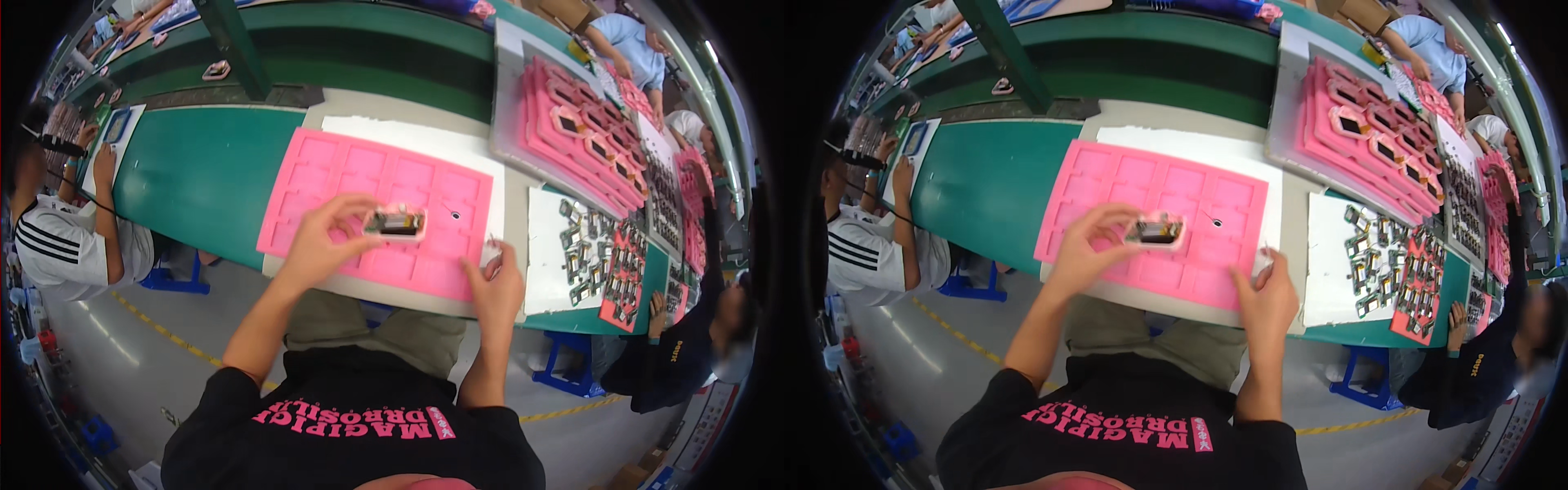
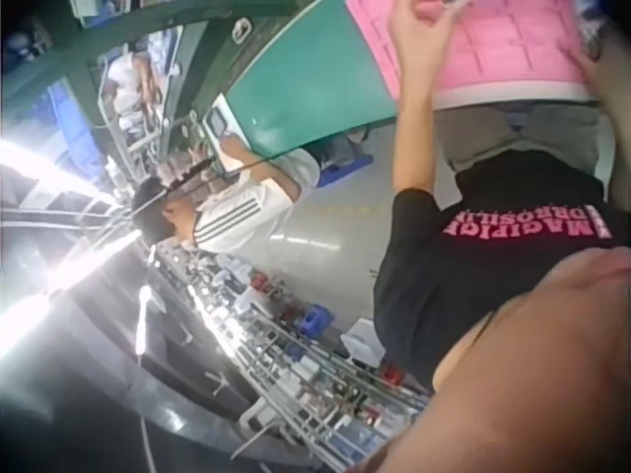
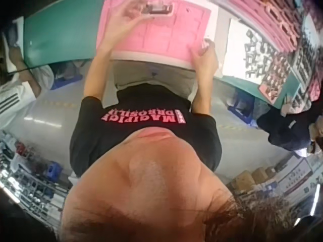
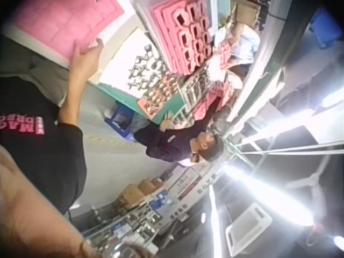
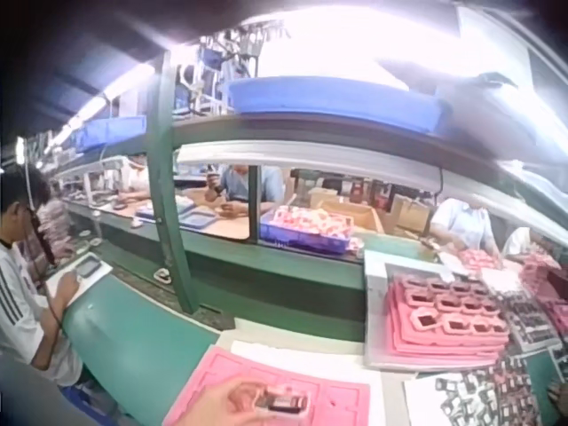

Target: Manually assembling electronic components onto circuit boards and placing them in sorted trays.

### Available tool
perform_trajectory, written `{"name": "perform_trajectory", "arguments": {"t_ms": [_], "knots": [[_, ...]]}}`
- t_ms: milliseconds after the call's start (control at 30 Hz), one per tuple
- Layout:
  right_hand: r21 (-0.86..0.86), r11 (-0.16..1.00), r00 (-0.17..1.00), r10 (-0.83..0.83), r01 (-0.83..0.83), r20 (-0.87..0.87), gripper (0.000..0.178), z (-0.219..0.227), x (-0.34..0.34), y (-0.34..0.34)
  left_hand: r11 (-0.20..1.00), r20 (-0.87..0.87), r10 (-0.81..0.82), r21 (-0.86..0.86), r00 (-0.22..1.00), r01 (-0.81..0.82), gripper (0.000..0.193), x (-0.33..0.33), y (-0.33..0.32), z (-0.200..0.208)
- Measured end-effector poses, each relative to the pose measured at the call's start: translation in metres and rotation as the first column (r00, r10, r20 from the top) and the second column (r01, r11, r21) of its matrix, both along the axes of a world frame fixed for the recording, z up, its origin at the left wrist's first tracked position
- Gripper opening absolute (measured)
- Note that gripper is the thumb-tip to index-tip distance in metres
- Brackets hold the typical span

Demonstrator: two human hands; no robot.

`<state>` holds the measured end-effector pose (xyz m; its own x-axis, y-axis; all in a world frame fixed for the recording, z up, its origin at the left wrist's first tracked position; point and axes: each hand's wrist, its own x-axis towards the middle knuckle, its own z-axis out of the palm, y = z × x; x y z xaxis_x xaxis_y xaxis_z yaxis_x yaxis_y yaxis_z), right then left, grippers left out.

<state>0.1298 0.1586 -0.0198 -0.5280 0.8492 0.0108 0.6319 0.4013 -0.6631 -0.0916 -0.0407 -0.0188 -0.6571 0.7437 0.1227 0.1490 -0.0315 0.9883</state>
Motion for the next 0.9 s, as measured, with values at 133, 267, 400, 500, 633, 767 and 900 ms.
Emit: {"name": "perform_trajectory", "arguments": {"t_ms": [133,267,400,500,633,767,900], "knots": [[0.048,0.998,0.998,0.029,-0.032,0.048,0.053,-0.003,0.01,-0.011,0.98,-0.326,0.042,-0.17,0.944,-0.103,0.047,-0.085,0.071,0.034],[0.254,0.963,0.985,0.121,-0.087,-0.124,0.054,-0.032,0.017,-0.004,0.953,-0.464,0.023,-0.259,0.885,-0.16,0.042,-0.2,0.152,-0.003],[0.148,0.986,0.976,0.108,-0.081,-0.187,0.045,-0.037,0.02,-0.005,0.901,-0.637,0.013,-0.328,0.771,-0.286,0.043,-0.264,0.16,-0.059],[-0.051,0.997,0.972,0.049,-0.062,-0.229,0.042,-0.024,0.029,-0.001,0.924,-0.732,0.091,-0.192,0.675,-0.332,0.042,-0.246,0.172,-0.05],[-0.304,0.937,0.895,0.021,-0.174,-0.446,0.038,-0.009,0.05,0.014,0.953,-0.702,0.182,-0.047,0.689,-0.299,0.041,-0.22,0.149,-0.019],[-0.244,0.944,0.729,-0.005,-0.223,-0.684,0.047,0.043,0.071,0.05,0.999,-0.292,0.048,0.036,0.955,-0.039,0.038,-0.211,0.111,0.0],[0.038,0.999,0.613,0.006,0.039,-0.79,0.045,0.104,0.038,0.129,0.998,-0.217,0.008,0.062,0.976,0.006,0.033,-0.193,0.102,-0.006]]}}
